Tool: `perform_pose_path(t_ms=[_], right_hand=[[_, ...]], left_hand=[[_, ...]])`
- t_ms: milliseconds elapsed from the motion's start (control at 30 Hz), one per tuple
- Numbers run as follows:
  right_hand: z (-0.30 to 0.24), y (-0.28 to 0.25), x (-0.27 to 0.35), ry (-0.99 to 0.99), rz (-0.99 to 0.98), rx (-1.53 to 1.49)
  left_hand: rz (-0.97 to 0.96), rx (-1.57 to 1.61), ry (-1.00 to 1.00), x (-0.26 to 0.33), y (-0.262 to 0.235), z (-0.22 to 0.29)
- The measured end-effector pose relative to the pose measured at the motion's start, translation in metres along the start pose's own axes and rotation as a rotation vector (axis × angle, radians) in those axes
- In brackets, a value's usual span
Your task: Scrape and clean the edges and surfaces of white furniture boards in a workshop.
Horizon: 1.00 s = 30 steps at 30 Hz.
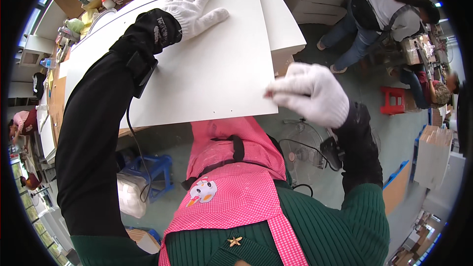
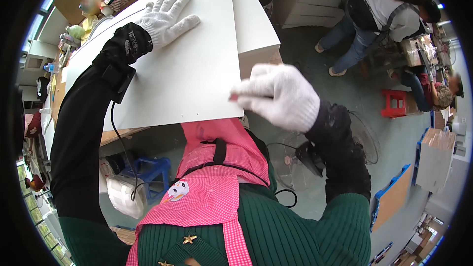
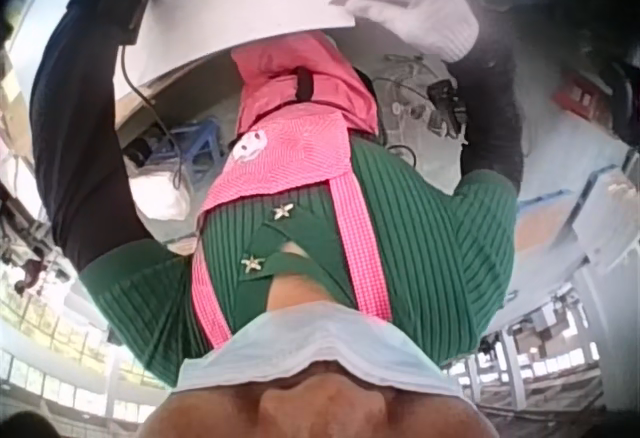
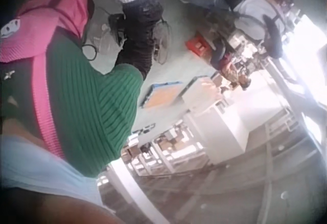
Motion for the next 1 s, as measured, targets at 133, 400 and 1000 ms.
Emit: perform_pose_path(t_ms=[133,400,1000], right_hand=[[-0.002,-0.002,0.0,-0.02,0.039,-0.014],[-0.006,0.014,0.002,0.06,-0.051,-0.042],[0.001,-0.002,-0.004,0.053,0.072,-0.004]], left_hand=[[-0.027,-0.04,-0.025,-0.003,0.001,-0.002],[-0.023,-0.079,-0.022,-0.004,0.008,-0.007],[-0.004,-0.102,-0.022,-0.014,0.011,-0.01]])
Point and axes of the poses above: each hand's wrist, its own x-axis away from the middle knuckle, its own y-axis out of the palm, z = x × y, the point moved 10 cm from there along -x, towards the middle knuckle, and after that the axes turned 3 degrees about y, right-handed, at the moved point
